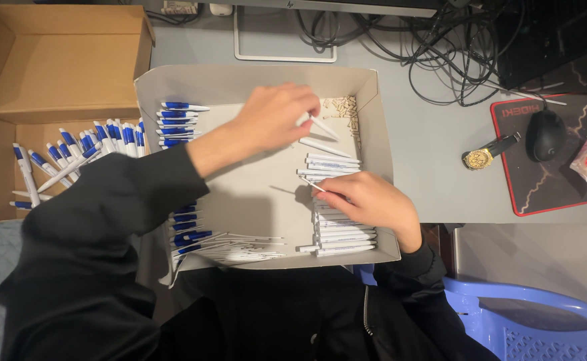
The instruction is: Assembling pens by attaching blue caps to white pen bodies and organizing them in a cardboard box
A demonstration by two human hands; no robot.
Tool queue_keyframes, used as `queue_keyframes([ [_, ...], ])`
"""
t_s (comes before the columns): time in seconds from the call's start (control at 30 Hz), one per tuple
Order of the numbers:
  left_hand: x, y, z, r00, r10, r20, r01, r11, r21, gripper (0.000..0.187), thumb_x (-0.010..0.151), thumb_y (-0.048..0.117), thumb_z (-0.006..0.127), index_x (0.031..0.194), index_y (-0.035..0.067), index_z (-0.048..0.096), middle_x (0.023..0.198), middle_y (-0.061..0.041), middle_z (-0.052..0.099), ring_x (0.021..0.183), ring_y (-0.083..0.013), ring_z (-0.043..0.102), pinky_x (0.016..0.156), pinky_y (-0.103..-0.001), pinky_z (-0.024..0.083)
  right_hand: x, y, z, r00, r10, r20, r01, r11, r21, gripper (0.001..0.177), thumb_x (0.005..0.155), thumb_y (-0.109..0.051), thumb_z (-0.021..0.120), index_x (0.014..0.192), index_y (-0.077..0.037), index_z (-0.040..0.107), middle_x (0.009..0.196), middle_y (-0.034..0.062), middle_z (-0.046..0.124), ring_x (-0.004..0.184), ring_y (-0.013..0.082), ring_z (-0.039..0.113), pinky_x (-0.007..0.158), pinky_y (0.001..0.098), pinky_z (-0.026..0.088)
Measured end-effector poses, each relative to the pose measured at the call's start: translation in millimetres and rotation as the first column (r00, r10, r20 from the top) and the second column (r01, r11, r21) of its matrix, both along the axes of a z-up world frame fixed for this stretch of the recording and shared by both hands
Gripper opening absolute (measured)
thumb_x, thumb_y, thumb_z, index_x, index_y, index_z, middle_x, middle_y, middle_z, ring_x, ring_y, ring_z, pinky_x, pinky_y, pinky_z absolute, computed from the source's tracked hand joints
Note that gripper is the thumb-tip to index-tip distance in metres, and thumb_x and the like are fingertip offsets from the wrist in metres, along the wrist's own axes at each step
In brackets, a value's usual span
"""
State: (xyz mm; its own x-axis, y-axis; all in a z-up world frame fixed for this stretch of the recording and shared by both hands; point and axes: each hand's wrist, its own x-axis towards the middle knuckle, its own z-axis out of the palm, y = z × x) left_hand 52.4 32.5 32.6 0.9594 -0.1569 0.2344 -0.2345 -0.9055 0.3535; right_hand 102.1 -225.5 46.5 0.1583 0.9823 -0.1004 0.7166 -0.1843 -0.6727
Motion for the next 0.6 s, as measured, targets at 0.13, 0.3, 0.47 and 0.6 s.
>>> queue_keyframes([
  [0.13, -30.2, 13.0, 38.8, 0.992, 0.042, 0.115, -0.030, 0.995, -0.097, 0.007, 0.096, 0.023, 0.067, 0.102, 0.018, 0.067, 0.095, 0.002, 0.069, 0.090, -0.0218, 0.069, 0.071, -0.037, 0.056, -0.9, 0.8, 7.0, 0.998, -0.012, -0.056, 0.016, 0.997, 0.071, 0.018, 0.105, -0.020, 0.056, 0.100, -0.014, 0.072, 0.069, 0.0037, 0.074, 0.054, 0.0240, 0.063, 0.054, 0.0350, 0.055],
  [0.3, -83.1, 9.6, 64.3, 0.984, 0.100, 0.149, -0.059, 0.965, -0.257, 0.008, 0.096, 0.017, 0.070, 0.103, 0.019, 0.071, 0.100, 0.001, 0.071, 0.087, -0.0203, 0.066, 0.072, -0.037, 0.056, 2.0, -3.7, 5.3, 0.983, -0.018, -0.183, 0.045, 0.989, 0.143, 0.026, 0.103, -0.014, 0.056, 0.126, -0.012, 0.068, 0.071, 0.0030, 0.076, 0.055, 0.0202, 0.067, 0.056, 0.0337, 0.056],
  [0.47, -117.7, 1.8, 54.0, 0.974, 0.151, 0.172, -0.038, 0.848, -0.529, 0.020, 0.093, -0.002, 0.070, 0.105, 0.014, 0.075, 0.100, -0.002, 0.068, 0.090, -0.0206, 0.069, 0.085, -0.031, 0.060, 0.5, -4.4, 17.2, 0.983, -0.026, -0.184, 0.068, 0.972, 0.227, 0.027, 0.097, -0.014, 0.066, 0.123, -0.011, 0.067, 0.062, -0.0011, 0.073, 0.046, 0.0196, 0.060, 0.052, 0.0304, 0.054],
  [0.6, -133.4, -9.3, 48.4, 0.979, 0.131, 0.155, -0.009, 0.790, -0.614, 0.025, 0.091, -0.001, 0.073, 0.112, 0.012, 0.075, 0.101, -0.004, 0.067, 0.089, -0.0204, 0.073, 0.084, -0.032, 0.062, -0.3, 0.0, 27.7, 0.995, -0.025, -0.092, 0.053, 0.947, 0.317, 0.017, 0.097, -0.013, 0.066, 0.111, -0.014, 0.075, 0.058, -0.0045, 0.069, 0.043, 0.0163, 0.053, 0.050, 0.0274, 0.052],
])
